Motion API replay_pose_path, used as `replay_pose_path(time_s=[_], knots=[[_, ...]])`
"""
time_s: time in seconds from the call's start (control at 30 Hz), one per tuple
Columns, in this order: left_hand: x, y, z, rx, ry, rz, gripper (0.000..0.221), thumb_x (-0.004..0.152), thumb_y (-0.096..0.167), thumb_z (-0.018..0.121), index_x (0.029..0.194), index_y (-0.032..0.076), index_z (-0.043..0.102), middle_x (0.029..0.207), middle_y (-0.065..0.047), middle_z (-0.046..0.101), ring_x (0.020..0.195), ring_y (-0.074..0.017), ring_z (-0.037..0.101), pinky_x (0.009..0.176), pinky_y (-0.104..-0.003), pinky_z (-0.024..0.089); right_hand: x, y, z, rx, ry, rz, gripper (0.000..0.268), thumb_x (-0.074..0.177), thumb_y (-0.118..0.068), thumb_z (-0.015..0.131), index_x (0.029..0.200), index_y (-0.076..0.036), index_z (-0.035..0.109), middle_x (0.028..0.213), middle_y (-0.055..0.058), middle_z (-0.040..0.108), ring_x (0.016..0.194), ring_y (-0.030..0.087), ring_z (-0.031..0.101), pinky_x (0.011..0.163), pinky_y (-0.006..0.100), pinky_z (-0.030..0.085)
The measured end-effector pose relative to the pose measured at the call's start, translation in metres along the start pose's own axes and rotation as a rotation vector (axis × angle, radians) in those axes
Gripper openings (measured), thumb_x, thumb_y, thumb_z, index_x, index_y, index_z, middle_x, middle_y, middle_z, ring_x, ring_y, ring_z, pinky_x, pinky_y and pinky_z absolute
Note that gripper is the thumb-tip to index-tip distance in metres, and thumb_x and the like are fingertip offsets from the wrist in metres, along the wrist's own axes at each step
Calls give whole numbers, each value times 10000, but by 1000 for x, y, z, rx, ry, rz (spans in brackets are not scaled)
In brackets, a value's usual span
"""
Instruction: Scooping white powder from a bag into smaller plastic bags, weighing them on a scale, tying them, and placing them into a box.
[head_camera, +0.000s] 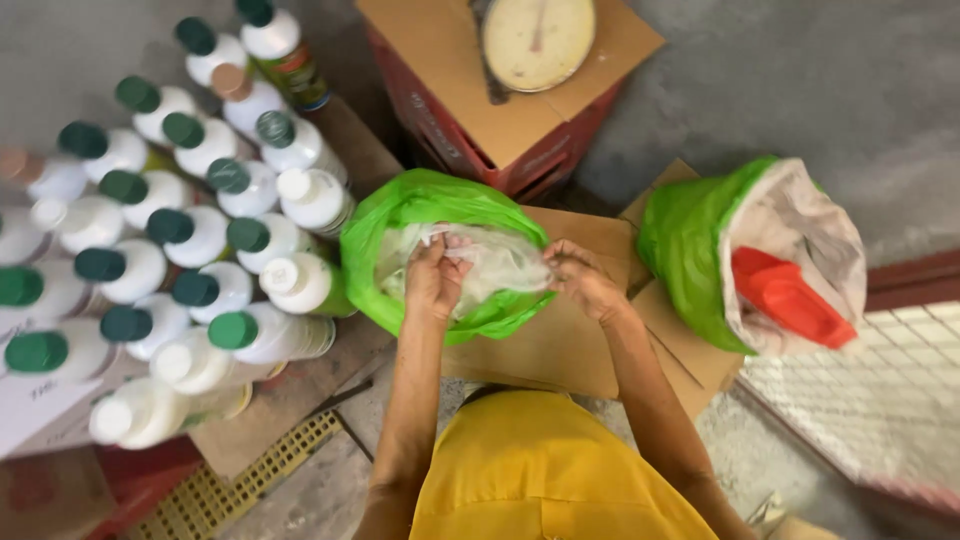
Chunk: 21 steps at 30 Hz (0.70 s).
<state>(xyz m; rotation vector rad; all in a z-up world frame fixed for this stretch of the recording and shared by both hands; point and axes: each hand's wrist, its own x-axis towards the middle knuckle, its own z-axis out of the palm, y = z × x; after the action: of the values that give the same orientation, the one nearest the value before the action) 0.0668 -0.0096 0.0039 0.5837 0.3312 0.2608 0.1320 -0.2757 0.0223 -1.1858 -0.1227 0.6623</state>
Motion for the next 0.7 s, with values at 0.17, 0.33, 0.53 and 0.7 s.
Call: replay_pose_path(time_s=[0.17,0.33,0.53,0.7], knots=[[15,-36,39,-146,-100,-351,226,1055,155,533,1230,36,615,1057,-89,732,953,-251,711,840,-446,641,-51,7,-4,-324,158,-84,206,917,-103,714,1100,-105,618,953,2,646,868,103,608,744,277,520],[27,-126,33,-158,-427,-486,286,1066,192,637,1297,25,657,980,-80,685,878,-211,685,730,-428,615,-114,62,-63,-224,410,-111,167,994,-150,714,1075,-4,703,921,49,629,852,125,568,763,290,482],[-35,-186,102,-18,-430,-818,341,966,206,645,1270,51,659,1048,-35,713,913,-174,665,730,-420,613,-216,13,-62,401,688,-47,256,904,-195,624,1155,-162,658,1001,-17,696,898,131,681,716,327,557],[-73,-262,128,-44,-457,-1020,306,980,243,641,1240,81,633,1051,-28,704,913,-184,655,720,-412,605,-268,116,-132,-285,667,83,340,954,-134,714,1278,-32,696,1013,56,713,852,160,624,677,313,515]])
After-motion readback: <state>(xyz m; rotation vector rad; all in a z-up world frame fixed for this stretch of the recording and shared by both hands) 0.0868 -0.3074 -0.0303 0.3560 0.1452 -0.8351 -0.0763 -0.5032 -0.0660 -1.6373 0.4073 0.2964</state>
